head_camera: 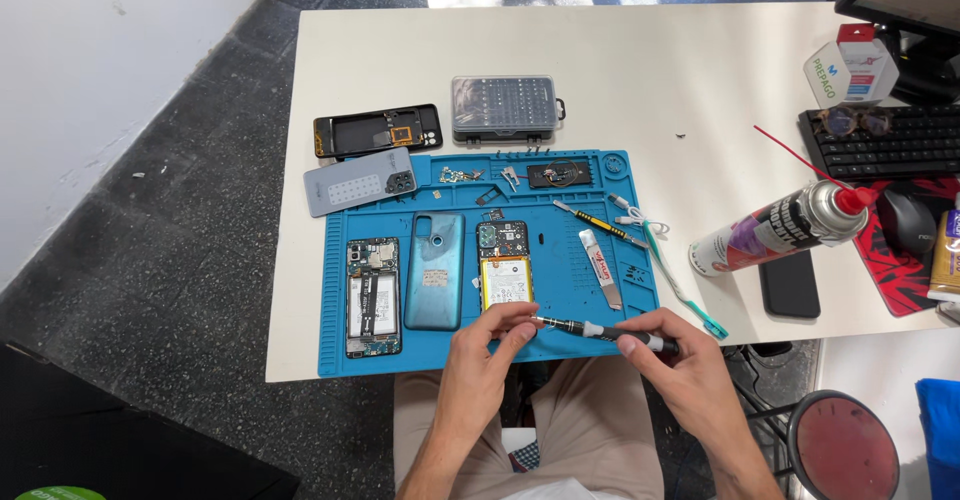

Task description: The person uses a precision screwdriver to remove and reinstall screws on a disassembled smartphone placed on a blue anti-static mat. The person repeatedly switches screwdriver bits and handles the phone's internal components while working at a cluttered repair bench.

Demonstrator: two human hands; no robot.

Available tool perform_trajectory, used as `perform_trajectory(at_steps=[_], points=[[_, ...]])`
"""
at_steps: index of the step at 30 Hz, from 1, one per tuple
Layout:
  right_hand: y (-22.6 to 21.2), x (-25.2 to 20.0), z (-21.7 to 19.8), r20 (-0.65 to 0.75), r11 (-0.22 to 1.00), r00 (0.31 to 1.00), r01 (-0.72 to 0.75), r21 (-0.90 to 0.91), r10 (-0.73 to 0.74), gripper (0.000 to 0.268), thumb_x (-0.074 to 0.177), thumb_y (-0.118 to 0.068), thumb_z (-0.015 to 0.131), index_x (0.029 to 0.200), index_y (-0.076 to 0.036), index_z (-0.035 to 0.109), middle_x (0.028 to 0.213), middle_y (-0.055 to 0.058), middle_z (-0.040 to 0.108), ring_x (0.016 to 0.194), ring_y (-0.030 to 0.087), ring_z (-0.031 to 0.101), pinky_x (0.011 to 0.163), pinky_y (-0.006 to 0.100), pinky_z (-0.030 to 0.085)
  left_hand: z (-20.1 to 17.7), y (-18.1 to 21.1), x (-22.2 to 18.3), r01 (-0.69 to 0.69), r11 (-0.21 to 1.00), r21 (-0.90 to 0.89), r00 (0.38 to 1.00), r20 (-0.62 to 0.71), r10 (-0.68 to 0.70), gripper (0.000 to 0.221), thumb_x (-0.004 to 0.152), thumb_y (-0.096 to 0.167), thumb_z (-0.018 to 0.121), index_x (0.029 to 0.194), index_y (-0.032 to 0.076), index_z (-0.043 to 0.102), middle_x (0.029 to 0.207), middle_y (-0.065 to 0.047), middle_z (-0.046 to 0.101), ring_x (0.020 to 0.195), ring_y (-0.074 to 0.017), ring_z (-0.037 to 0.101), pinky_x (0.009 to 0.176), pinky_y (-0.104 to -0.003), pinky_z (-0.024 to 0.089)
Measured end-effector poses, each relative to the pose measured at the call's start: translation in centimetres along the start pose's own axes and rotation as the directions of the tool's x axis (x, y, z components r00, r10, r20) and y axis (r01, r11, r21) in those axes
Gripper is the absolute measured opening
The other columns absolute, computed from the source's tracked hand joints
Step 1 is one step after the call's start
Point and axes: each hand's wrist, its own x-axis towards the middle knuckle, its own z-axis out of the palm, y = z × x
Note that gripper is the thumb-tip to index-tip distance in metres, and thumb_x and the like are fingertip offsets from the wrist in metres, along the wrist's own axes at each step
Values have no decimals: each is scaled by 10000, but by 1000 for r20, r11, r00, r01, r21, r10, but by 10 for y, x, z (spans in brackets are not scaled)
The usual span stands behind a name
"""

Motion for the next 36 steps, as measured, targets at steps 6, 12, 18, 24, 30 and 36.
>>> perform_trajectory(at_steps=[6, 12, 18, 24, 30, 36], points=[[-5, -4, 5, 13, 999, 999, -45, 0, 45, 165, 1003, -165, 876, 1096, -52, 952, 838, 25, 692, 656, 118, 411, 618, 263, 331, 0, -11, 1, -2, 1000, 4, 998, -60, 2, 195, 1074, 280, 741, 1124, 134, 860, 1071, -2, 934, 1034, -140, 842, 955, -305, 632], [-5, -12, 2, -5, 1000, 1000, 8, -26, -8, 159, 1005, -178, 869, 1074, -57, 945, 798, 25, 703, 656, 119, 455, 642, 268, 358, 0, -10, -4, 37, 991, -129, 994, -97, -50, 131, 1013, 193, 822, 1089, 100, 874, 1095, -66, 968, 1137, -164, 877, 1055, -328, 679], [-1, -13, 2, 5, 1000, 1000, 14, 4, -14, 134, 1000, -157, 878, 1050, -47, 937, 763, 10, 629, 664, 102, 424, 637, 249, 324, 3, -27, -4, -6, 992, -125, 995, -104, -7, 127, 1003, 165, 826, 1079, 105, 908, 1137, -62, 973, 1209, -181, 873, 1065, -351, 713], [-14, -13, 4, 14, 997, 1000, 23, 68, -24, 164, 959, -141, 908, 1081, -31, 904, 768, 61, 795, 654, 115, 561, 645, 268, 431, 4, -41, -3, -55, 992, -117, 993, -114, 42, 143, 1003, 196, 840, 1108, 129, 909, 1170, -73, 957, 1373, -228, 792, 1023, -380, 730], [-14, -8, 38, 235, 943, 971, -32, 330, -49, 278, 1000, -166, 807, 1206, 19, 830, 880, 216, 910, 644, 220, 806, 446, 320, 625, 11, -23, -9, -219, 976, -20, 974, -60, 217, 122, 1009, 132, 848, 1073, 138, 952, 958, -24, 880, 921, -159, 812, 838, -276, 607], [-4, -5, 51, 210, 918, 952, 131, 374, -221, 249, 1007, -210, 800, 1068, 31, 824, 946, 246, 945, 944, 306, 948, 900, 407, 784, 9, -20, -9, -202, 976, -84, 978, -76, 196, 144, 1012, 244, 846, 1070, 118, 886, 1057, -17, 933, 1027, -179, 854, 930, -325, 686]])
